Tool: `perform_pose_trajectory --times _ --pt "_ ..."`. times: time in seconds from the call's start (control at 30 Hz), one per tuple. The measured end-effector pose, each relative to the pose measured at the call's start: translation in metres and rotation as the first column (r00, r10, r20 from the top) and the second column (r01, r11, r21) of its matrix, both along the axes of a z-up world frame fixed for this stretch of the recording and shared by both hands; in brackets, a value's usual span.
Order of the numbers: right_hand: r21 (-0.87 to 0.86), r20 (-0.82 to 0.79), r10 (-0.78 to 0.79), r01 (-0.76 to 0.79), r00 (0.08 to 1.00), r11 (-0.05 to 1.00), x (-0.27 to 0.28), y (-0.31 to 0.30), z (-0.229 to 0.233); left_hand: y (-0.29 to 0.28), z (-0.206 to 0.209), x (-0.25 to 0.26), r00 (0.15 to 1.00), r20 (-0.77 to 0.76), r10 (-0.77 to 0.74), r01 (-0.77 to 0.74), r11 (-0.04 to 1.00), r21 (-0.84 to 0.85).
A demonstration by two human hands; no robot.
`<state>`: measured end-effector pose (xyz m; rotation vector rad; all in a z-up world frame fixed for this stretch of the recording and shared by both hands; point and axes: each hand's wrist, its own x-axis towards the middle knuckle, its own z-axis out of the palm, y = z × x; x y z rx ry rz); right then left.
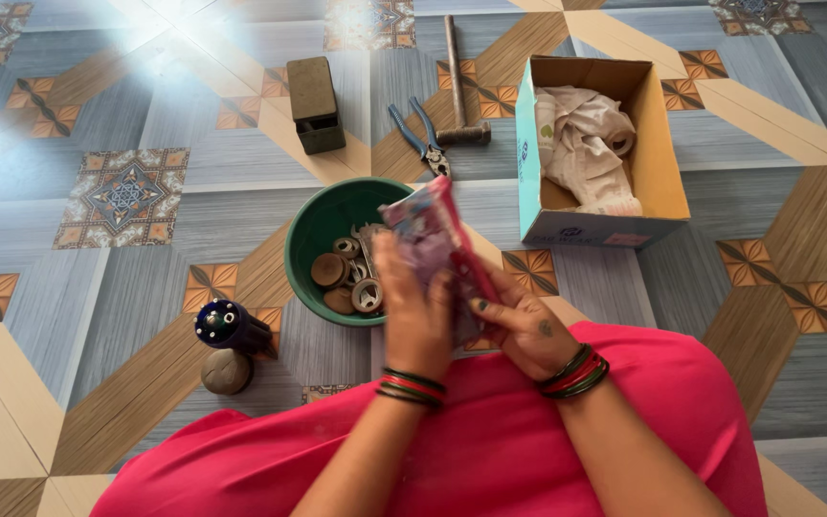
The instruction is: The person assembles a small cylindrical object using a screwdriver, then places it into a small container. They then pick up a small plastic bag and wrap it with a purple cloth, placing the wrapped item into a green bowl. Finally, they remove items from a cardboard box and place them into the bowl.
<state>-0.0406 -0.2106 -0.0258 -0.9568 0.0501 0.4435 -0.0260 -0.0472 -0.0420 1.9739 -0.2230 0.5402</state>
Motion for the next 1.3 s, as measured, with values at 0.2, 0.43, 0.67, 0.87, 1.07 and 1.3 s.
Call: perform_pose_trajectory --times 0.2,0.43,0.67,0.87,1.07,1.3 --pt "0.077 0.051 0.211 -0.215 0.976 0.974 -0.007 0.004 0.005 0.054 -0.012 0.041 0.943 -0.299 0.144 -0.209 0.957 -0.199" --pt "0.099 0.060 0.016 -0.021 0.998 0.995 -0.002 0.004 0.012 0.063 -0.020 0.053 0.880 -0.299 -0.369 -0.192 0.299 -0.935" --pt "-0.218 0.021 0.057 -0.051 0.998 0.975 -0.005 0.002 0.001 0.019 -0.032 0.023 0.876 -0.268 -0.400 0.026 0.594 -0.804" --pt "-0.606 0.355 -0.022 0.249 0.934 0.756 0.037 -0.028 -0.010 0.041 -0.043 0.037 0.890 -0.336 -0.309 -0.087 0.607 -0.790" --pt "-0.912 0.314 -0.205 0.354 0.927 0.205 0.110 -0.070 -0.005 0.036 -0.050 0.035 0.876 -0.355 -0.325 -0.128 0.554 -0.823" --pt "-0.964 0.267 0.080 0.266 0.960 0.019 0.122 -0.130 -0.063 0.038 -0.053 0.036 0.863 -0.363 -0.351 -0.113 0.566 -0.817"
